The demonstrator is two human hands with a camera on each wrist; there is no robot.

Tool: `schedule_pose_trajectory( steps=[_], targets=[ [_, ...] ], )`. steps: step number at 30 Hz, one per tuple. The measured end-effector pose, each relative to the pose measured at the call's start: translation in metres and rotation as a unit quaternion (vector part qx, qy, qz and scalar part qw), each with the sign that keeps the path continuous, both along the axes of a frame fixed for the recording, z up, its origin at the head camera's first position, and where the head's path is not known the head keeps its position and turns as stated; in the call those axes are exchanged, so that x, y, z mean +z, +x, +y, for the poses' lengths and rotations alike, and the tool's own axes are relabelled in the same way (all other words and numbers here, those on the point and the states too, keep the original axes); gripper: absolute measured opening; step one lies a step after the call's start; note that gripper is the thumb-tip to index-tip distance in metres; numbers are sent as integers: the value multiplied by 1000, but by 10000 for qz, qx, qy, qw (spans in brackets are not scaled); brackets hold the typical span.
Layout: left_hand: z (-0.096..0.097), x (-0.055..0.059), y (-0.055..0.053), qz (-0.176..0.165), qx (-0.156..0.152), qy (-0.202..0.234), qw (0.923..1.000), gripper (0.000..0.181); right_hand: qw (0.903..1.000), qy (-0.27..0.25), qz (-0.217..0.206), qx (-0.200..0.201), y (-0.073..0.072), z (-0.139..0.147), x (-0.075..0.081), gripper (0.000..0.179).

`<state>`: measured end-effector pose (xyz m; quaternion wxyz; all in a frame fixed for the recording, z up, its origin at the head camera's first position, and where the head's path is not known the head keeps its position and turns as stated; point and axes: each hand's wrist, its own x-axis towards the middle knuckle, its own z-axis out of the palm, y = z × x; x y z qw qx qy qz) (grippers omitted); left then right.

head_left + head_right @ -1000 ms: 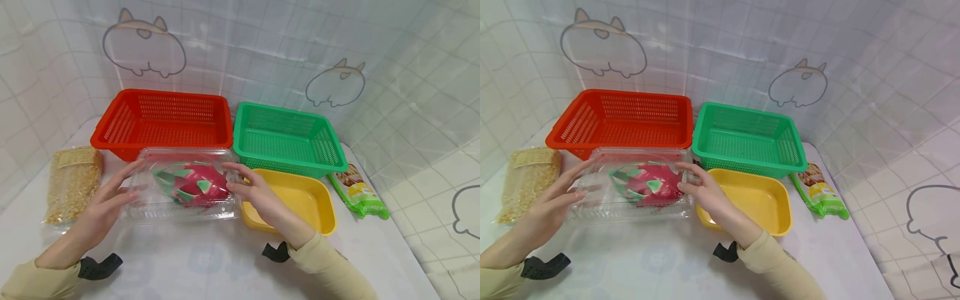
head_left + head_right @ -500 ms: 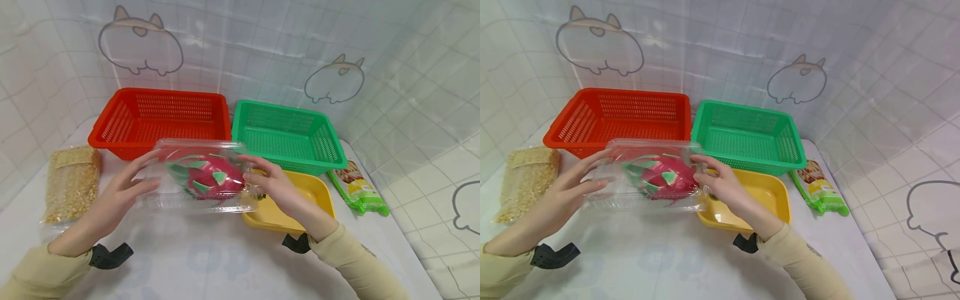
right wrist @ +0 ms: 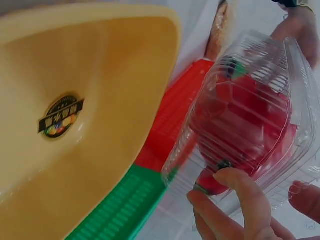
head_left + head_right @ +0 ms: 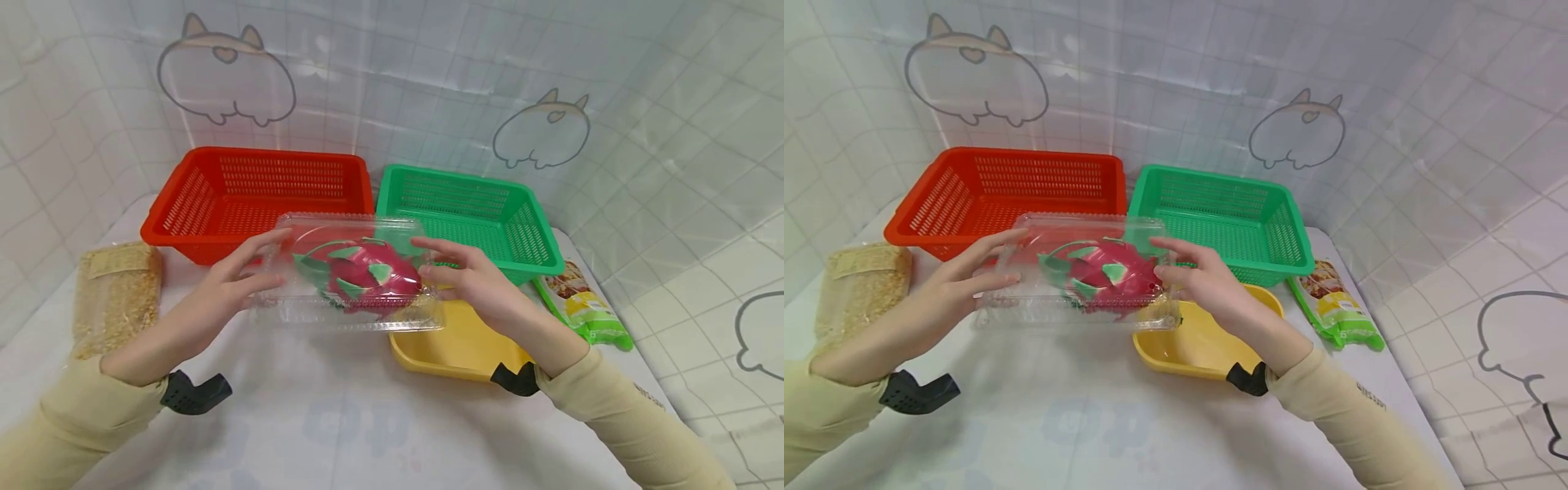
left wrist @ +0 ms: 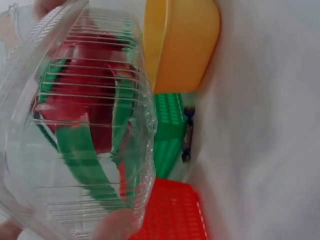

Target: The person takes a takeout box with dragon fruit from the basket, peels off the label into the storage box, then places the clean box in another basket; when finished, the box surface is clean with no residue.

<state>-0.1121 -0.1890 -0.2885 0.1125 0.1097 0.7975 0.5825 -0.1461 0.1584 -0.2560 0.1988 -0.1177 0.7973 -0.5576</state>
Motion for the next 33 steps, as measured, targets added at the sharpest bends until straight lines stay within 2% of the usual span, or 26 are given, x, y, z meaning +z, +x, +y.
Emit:
schedule_pose_trajectory(
  steps=[7,12,18,25,33],
  targets=[
    [8,26,-9,-320,-158,8,9994,66,9999,-10,-60,-143,-3,11,11,51],
    [16,38,-19,-500,-298,17,9983,67,9997,94,-107,-204,-8,20,20,51],
    [30,46,-31,-647,-351,-72,9973,70,9995,152,-75,-273,-14,31,26,50],
    [43,53,-42,-626,-489,-245,9965,69,9990,159,-85,-416,-20,44,29,50],
    [58,60,-60,-587,-552,-428,9958,64,9979,-23,-67,-639,-32,58,31,50]
  ],
)
